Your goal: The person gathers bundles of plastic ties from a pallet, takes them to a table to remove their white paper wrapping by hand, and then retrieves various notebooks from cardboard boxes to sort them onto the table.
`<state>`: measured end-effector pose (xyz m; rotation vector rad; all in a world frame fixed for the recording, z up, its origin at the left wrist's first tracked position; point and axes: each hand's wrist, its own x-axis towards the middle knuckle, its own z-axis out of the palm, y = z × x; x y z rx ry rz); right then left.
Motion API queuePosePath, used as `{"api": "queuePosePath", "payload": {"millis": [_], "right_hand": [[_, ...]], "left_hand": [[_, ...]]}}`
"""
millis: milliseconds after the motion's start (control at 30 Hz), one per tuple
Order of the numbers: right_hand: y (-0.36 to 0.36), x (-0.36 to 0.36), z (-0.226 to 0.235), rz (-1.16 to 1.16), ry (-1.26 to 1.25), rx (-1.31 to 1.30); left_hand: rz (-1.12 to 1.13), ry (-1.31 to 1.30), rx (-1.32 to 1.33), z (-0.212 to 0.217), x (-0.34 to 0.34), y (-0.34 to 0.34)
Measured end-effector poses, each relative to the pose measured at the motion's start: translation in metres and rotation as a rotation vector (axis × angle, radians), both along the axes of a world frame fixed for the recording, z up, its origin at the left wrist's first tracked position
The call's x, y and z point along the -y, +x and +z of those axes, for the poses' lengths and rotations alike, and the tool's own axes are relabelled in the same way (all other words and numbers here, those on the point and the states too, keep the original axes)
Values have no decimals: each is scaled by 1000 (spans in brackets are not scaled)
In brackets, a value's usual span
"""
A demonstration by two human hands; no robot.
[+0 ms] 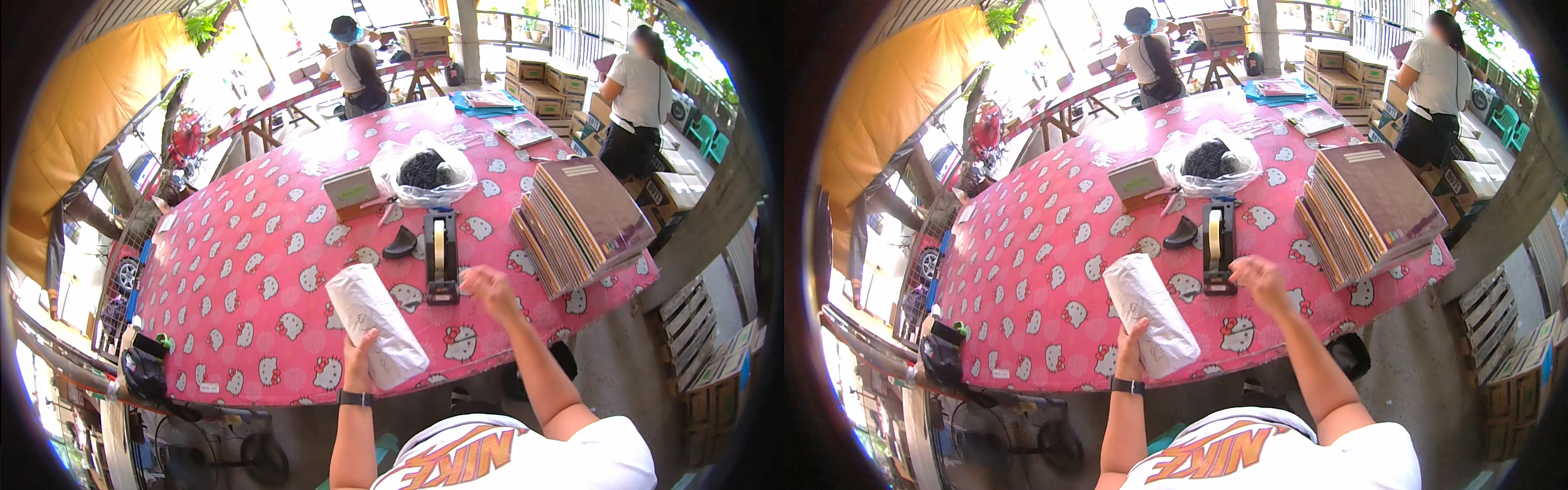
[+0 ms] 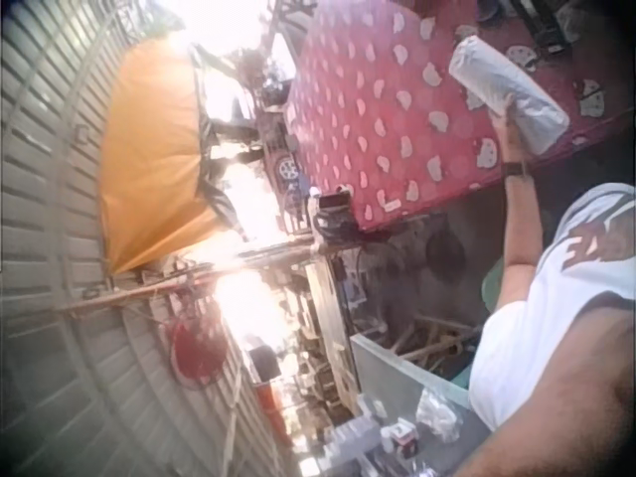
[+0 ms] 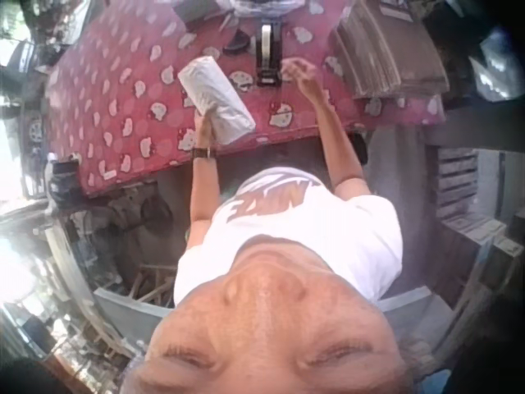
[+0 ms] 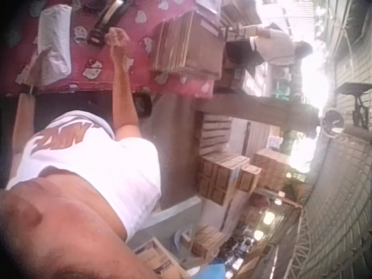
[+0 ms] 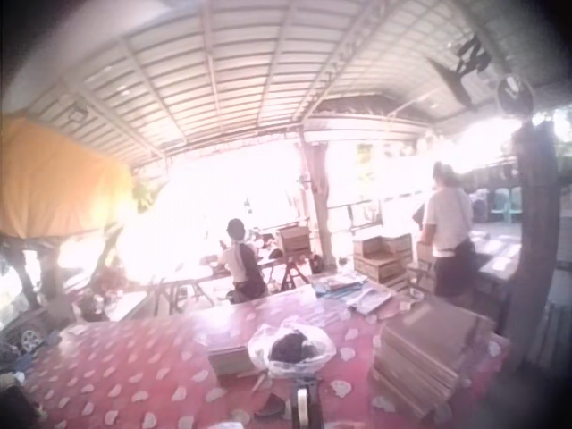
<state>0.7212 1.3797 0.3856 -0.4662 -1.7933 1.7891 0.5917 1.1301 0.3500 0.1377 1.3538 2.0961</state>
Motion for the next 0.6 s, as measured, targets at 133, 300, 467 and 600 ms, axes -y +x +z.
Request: {"api": "queuePosePath", "payload": {"millis": [133,300,467,600], "right_hand": [[-52,-130,-32,-157,-3,94],[-145,-189,-60,35,95,431],[-202,-198,-55,67,321,820],[-188,-211,-93,-405,768,856]], "left_hand": [[90,-339,-230,-31,-28,-68],[54,-231,-215,-33,-36,-74],[148,-159,-108,-24,-35,-80],[125,-210,-93,-36,-41,-107]]}}
